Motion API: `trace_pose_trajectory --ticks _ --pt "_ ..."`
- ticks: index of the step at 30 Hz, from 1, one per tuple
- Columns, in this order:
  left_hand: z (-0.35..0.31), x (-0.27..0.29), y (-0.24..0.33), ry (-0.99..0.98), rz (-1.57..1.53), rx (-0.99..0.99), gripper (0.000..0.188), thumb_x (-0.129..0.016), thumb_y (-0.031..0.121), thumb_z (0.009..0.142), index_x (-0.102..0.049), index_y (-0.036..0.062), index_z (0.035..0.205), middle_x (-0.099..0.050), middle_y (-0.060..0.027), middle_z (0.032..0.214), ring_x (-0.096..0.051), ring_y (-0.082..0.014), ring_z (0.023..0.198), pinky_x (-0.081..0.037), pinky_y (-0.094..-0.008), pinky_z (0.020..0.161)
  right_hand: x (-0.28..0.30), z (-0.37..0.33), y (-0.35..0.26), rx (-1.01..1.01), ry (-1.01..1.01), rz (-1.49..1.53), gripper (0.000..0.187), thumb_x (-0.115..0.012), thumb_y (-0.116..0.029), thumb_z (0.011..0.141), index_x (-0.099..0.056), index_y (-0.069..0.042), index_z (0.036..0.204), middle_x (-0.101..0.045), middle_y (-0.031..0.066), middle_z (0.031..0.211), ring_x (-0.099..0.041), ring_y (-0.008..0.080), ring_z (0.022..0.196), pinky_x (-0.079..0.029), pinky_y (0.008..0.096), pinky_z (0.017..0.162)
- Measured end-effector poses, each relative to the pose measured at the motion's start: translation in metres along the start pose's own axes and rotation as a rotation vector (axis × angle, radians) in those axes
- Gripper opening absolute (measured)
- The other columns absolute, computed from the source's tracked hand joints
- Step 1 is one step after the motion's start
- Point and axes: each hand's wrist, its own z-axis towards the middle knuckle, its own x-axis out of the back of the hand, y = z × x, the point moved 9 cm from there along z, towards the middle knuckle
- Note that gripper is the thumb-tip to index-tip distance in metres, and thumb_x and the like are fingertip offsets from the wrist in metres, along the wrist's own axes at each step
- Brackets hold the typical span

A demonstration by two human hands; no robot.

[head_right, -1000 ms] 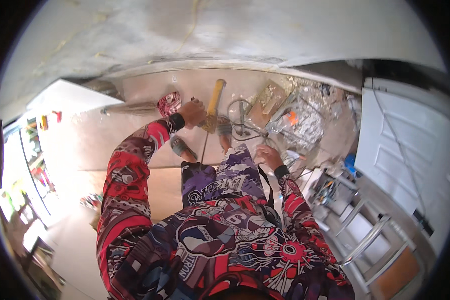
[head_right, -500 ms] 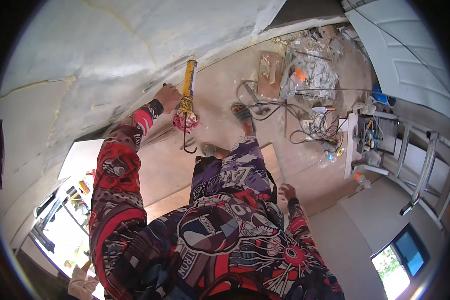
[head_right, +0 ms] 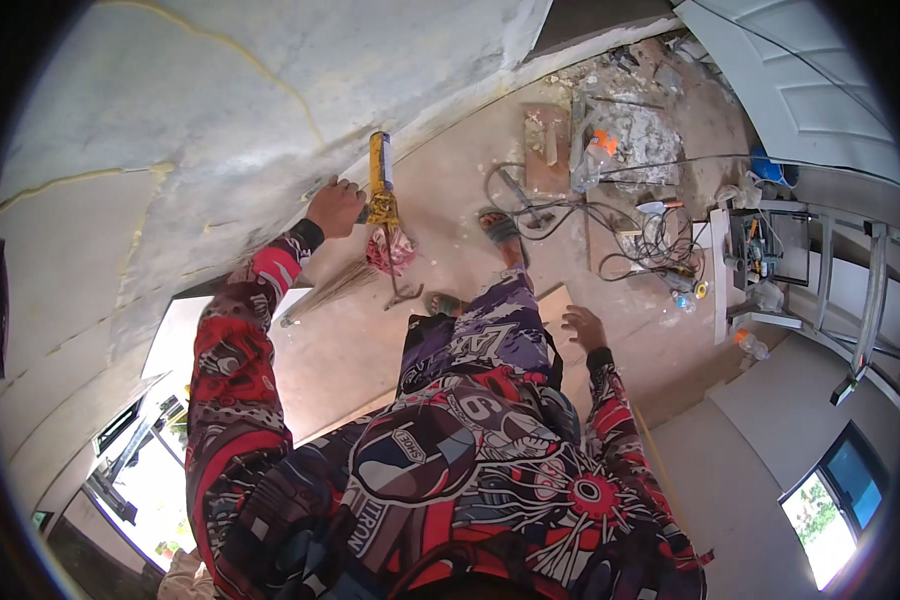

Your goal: The person removes an empty adhesive tube from a caulking gun, prepares and inserts a new tube into the gun, and applies adhesive to the wall.

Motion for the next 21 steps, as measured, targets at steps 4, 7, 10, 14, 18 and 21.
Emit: trace_pose_trajectory --ticks 4,7,10,14,18,21 --pt "-0.007 -0.002 -0.012 0.149 -0.237 0.195 0.023 -0.063 0.012 0.079 -0.064 0.0027 0.101 -0.064 -0.0166 0.106 -0.060 -0.0338 0.111 -0.039 -0.0538 0.108 0.008 -0.001 -0.013 -0.056 0.048 -0.078 0.041 -0.060 -0.028 0.094 -0.056 -0.013 0.132 -0.068 0.0046 0.118 -0.068 0.0216 0.105 -0.053 0.0518 0.086" --pt "-0.013 -0.012 -0.009 0.200 -0.276 0.218 0.024 -0.063 0.011 0.080 -0.062 0.0022 0.102 -0.063 -0.0172 0.108 -0.058 -0.0353 0.115 -0.037 -0.0570 0.111 0.009 -0.006 0.002 -0.132 0.041 -0.091 0.040 -0.060 -0.027 0.093 -0.058 -0.015 0.131 -0.069 0.0029 0.115 -0.068 0.0223 0.104 -0.053 0.0518 0.086" --pt "-0.020 -0.016 -0.008 0.250 -0.317 0.238 0.023 -0.062 0.010 0.080 -0.061 0.0019 0.101 -0.062 -0.0178 0.108 -0.057 -0.0360 0.115 -0.039 -0.0558 0.108 0.012 -0.011 0.017 -0.191 0.052 -0.152 0.039 -0.060 -0.027 0.092 -0.059 -0.015 0.129 -0.070 0.0021 0.112 -0.068 0.0233 0.102 -0.053 0.0520 0.086" --pt "-0.031 -0.031 -0.020 0.059 -0.632 0.384 0.040 -0.064 0.004 0.072 -0.058 -0.0012 0.111 -0.060 -0.0229 0.115 -0.055 -0.0406 0.115 -0.044 -0.0484 0.103 0.017 -0.005 0.032 -0.162 0.053 -0.120 0.039 -0.063 -0.023 0.089 -0.062 -0.012 0.126 -0.071 0.0044 0.107 -0.071 0.0204 0.093 -0.055 0.0444 0.073" --pt "-0.056 -0.005 -0.022 0.046 -0.797 0.439 0.043 -0.064 0.005 0.071 -0.057 -0.0026 0.113 -0.060 -0.0238 0.116 -0.055 -0.0423 0.115 -0.046 -0.0469 0.100 0.001 0.037 -0.007 0.229 0.081 -0.634 0.029 -0.062 -0.018 0.086 -0.066 -0.011 0.114 -0.071 0.0083 0.101 -0.070 0.0266 0.091 -0.054 0.0447 0.072" --pt "-0.065 0.038 -0.004 0.060 -0.703 0.282 0.048 -0.065 0.004 0.071 -0.056 -0.0013 0.117 -0.058 -0.0211 0.115 -0.054 -0.0405 0.116 -0.044 -0.0466 0.104 -0.083 0.058 -0.090 0.779 0.052 -1.072 0.022 -0.060 -0.015 0.090 -0.070 -0.004 0.106 -0.070 0.0125 0.098 -0.068 0.0282 0.093 -0.055 0.0394 0.084"
